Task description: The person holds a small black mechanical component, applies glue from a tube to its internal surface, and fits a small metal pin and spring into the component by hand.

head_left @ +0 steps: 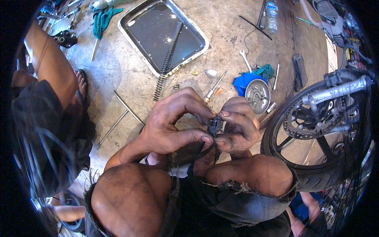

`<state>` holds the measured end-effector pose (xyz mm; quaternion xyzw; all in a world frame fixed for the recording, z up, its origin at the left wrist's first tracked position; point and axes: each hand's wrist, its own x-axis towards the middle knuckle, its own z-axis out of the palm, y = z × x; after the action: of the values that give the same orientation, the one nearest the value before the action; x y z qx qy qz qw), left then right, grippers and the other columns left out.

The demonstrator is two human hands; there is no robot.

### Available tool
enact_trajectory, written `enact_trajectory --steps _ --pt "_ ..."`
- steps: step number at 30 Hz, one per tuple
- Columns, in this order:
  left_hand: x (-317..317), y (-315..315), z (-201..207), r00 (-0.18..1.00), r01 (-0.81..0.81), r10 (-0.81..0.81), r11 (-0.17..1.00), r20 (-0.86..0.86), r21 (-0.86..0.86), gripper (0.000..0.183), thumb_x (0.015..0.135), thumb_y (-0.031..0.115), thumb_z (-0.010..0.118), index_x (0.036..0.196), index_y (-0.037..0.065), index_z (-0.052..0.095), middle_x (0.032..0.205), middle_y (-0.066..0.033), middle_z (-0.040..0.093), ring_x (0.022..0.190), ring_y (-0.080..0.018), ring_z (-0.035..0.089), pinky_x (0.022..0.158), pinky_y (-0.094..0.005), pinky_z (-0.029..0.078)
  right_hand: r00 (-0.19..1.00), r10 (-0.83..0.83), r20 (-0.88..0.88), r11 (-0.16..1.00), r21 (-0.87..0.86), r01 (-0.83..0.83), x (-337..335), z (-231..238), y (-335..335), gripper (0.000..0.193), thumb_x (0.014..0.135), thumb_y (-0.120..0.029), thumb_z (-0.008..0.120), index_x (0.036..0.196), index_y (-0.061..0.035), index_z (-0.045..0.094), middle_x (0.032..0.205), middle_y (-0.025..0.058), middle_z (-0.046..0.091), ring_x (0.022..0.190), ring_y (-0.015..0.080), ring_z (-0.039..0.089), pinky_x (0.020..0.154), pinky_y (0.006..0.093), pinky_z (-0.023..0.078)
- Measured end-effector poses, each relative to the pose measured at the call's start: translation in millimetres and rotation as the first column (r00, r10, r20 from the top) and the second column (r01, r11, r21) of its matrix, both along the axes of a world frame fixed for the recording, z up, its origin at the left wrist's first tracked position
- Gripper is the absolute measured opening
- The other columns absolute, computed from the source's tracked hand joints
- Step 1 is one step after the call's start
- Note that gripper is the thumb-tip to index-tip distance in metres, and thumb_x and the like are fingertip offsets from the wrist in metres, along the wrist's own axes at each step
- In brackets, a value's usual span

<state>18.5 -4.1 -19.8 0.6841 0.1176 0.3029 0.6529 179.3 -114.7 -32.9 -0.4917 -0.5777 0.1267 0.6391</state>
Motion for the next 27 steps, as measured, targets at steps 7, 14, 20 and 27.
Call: enact_trajectory --steps 7,14,20,27 --pt "-3 -5 -9 0.996 -0.088 0.093 0.983 0.019 -0.160 0.038 0.065 0.007 0.085 0.097 -0.001 0.065 0.093 -0.0143 0.063 0.087 -0.0242 0.063 0.076 -0.0344 0.050 0.988 -0.100 -0.121 0.980 -0.186 0.076 9 -21 -13 0.035 0.077 -0.020 0.079 0.099 0.0040 0.067 0.091 0.0142 0.065 0.081 0.0266 0.062 0.071 0.0359 0.050" --pt "-12 16 -20 0.987 -0.151 0.136 0.966 -0.087 -0.210 0.041 0.065 -0.002 0.081 0.101 -0.005 0.060 0.103 -0.0169 0.056 0.092 -0.0230 0.059 0.083 -0.0327 0.049 0.982 -0.033 0.185 0.747 -0.649 0.147 -20 -97 -106 0.019 0.085 -0.020 0.067 0.096 -0.0039 0.068 0.093 0.0121 0.065 0.088 0.0253 0.060 0.080 0.0405 0.048" --pt "1 32 -35 0.964 -0.210 0.158 0.947 -0.214 -0.244 0.039 0.070 0.001 0.079 0.102 -0.004 0.057 0.103 -0.0143 0.053 0.093 -0.0204 0.057 0.084 -0.0319 0.049 0.953 0.204 0.225 0.428 -0.896 0.120 -60 -137 -191 0.021 0.087 -0.024 0.062 0.098 -0.0069 0.067 0.100 0.0130 0.064 0.093 0.0268 0.060 0.085 0.0426 0.047" --pt "19 48 -27 0.944 -0.302 0.268 0.938 -0.194 -0.172 0.034 0.073 -0.001 0.072 0.104 -0.001 0.058 0.109 -0.0152 0.053 0.091 -0.0200 0.056 0.079 -0.0298 0.048 0.926 0.287 0.244 0.210 -0.959 0.188 -63 -166 -189 0.027 0.088 -0.029 0.057 0.103 -0.0083 0.066 0.108 0.0143 0.063 0.099 0.0283 0.059 0.089 0.0432 0.045"
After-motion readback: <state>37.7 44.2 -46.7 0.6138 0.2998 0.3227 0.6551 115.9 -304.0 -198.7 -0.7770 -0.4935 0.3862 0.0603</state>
